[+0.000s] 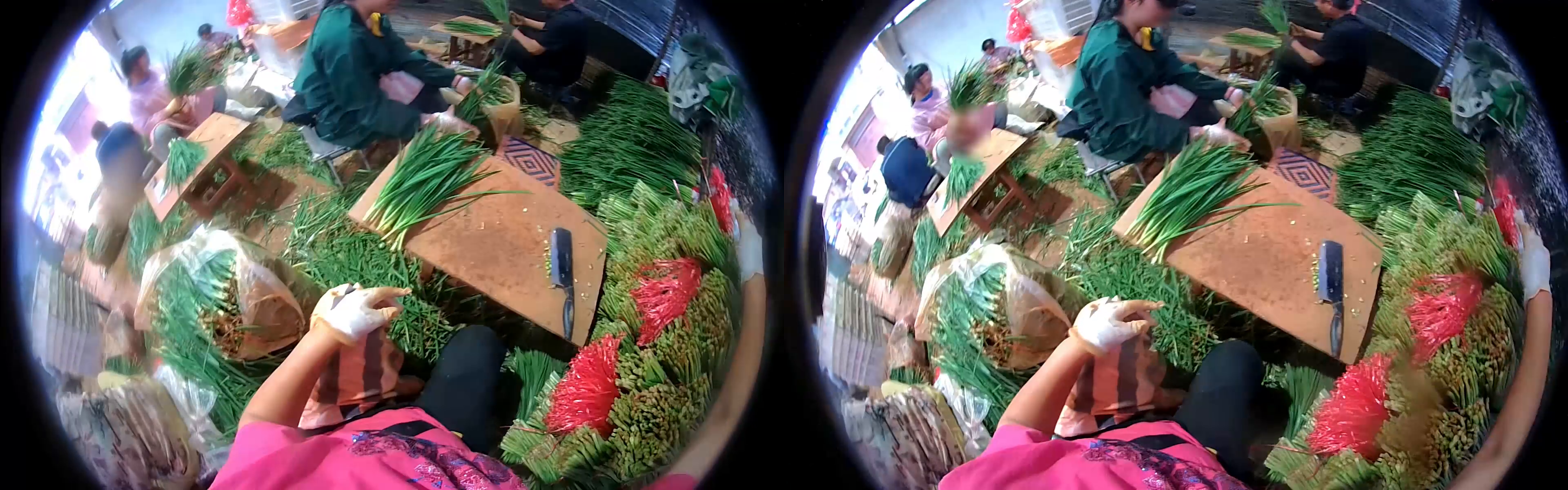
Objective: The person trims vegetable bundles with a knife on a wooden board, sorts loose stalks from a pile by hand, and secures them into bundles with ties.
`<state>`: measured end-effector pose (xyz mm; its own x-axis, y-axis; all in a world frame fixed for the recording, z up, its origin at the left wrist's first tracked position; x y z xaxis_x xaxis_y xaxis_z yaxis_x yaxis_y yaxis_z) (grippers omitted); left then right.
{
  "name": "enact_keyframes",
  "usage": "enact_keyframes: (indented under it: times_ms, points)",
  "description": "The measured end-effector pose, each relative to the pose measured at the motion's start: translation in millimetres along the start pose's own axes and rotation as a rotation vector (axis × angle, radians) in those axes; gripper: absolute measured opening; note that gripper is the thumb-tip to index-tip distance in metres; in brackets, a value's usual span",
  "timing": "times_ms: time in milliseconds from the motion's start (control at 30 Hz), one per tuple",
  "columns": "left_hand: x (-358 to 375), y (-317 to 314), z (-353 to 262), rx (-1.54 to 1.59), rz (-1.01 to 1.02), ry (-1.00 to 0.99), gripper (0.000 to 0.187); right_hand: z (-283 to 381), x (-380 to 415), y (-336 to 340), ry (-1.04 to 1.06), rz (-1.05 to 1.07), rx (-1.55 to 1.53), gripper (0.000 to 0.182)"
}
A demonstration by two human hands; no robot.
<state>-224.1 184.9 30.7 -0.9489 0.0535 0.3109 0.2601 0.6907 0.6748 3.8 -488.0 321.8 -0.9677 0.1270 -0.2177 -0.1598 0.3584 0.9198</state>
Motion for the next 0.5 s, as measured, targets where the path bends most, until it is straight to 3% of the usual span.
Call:
enact_keyframes:
  times_ms: [100, 133, 167, 267, 300, 333, 367, 467, 500]
  points:
    - [7.4, 8.7, 5.4, 0.015, -0.008, -0.035, 0.041, 109.0, 8.9, 19.2, 0.244, -0.002, -0.178, 0.03]
    - [10.0, 11.3, 10.9, 0.011, -0.041, -0.068, 0.04, 155.6, 20.5, 21.7, 0.32, 0.043, -0.326, 0.027]
    - [9.9, 12.1, 21.3, 0.035, -0.085, -0.11, 0.041, 199.0, 41.8, 17.0, 0.25, 0.172, -0.723, 0.026]
    - [27.0, 20.8, 64.5, 0.331, -0.17, -0.208, 0.042, 332.3, 88.2, 9.9, 0.869, -0.009, -0.436, 0.018]
    - [38.2, 20.0, 78.2, 0.488, -0.176, -0.135, 0.041, 374.6, 112.4, 4.4, 1.058, -0.078, -0.349, 0.019]
    - [52.2, 25.5, 92.2, 0.643, -0.192, -0.08, 0.041, 413.6, 137.9, -2.2, 1.202, -0.127, -0.308, 0.023]
    - [75.4, 44.8, 90.8, 0.578, -0.193, 0.012, 0.036, 453.4, 165.1, -2.2, 1.333, -0.146, -0.305, 0.027]
    - [133.9, 66.9, 137.3, 0.525, -0.45, 0.1, 0.033, 555.2, 238.8, 8.1, 1.647, -0.107, -0.39, 0.032]
    - [154.9, 69.5, 159.5, 0.698, -0.61, 0.072, 0.029, 583.6, 253.7, 3.9, 1.691, -0.075, -0.407, 0.034]
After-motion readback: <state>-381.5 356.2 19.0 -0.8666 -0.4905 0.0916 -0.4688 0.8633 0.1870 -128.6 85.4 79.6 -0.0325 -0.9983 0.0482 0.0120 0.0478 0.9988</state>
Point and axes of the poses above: each hand's wrist, its own x-axis away from the middle knuckle, its own y-axis out of the back of the hand, z = x × y, the point moved 6 cm from there along -x, towards the middle knuckle, and after that the axes turned 11 degrees about y, right-handed, at the moved point
